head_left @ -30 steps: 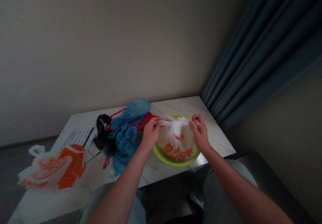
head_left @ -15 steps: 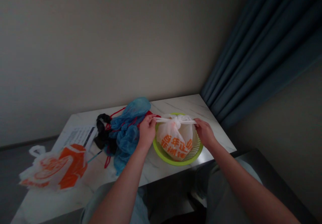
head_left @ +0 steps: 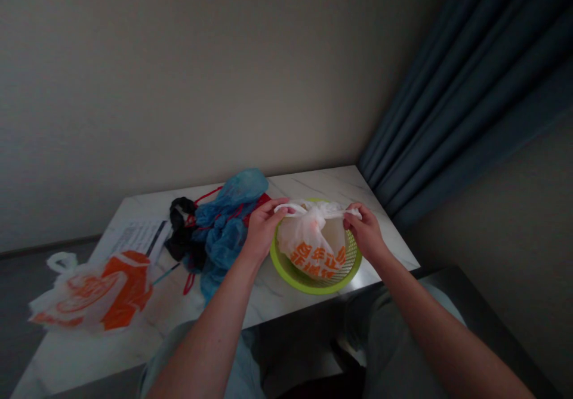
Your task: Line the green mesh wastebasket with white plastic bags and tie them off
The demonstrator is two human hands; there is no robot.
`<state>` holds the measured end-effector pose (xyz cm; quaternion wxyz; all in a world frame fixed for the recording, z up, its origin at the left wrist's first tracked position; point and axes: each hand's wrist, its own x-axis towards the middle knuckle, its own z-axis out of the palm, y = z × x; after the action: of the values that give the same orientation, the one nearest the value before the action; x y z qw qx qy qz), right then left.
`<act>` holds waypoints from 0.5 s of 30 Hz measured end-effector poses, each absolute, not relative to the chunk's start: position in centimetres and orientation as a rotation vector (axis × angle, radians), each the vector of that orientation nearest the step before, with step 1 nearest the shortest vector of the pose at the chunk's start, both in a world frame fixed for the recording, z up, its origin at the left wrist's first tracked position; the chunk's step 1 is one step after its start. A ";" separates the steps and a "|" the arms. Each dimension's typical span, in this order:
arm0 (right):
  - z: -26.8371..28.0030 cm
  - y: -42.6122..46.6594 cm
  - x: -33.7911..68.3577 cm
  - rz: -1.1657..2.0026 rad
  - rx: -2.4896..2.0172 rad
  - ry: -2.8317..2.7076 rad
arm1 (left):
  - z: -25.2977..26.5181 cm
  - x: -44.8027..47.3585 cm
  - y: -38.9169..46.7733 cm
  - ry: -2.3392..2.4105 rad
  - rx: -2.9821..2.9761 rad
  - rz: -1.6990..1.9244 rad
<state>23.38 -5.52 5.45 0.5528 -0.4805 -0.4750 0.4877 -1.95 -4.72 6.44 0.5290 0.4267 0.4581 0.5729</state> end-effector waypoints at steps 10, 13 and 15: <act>6.9 -5.7 21.4 0.889 -1.114 -1.439 | 6.1 -0.3 -5.8 0.947 1.462 1.280; 6.8 -6.0 20.5 0.994 -1.139 -1.480 | 5.9 0.1 -6.2 1.004 1.610 1.226; 6.6 -6.2 20.1 1.023 -1.139 -1.551 | 6.0 0.4 -6.5 1.044 1.697 1.165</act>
<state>20.10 -6.20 6.59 0.4628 -0.4632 -0.6310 0.4161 0.39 -6.45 5.97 0.4047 0.6723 0.4137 0.4616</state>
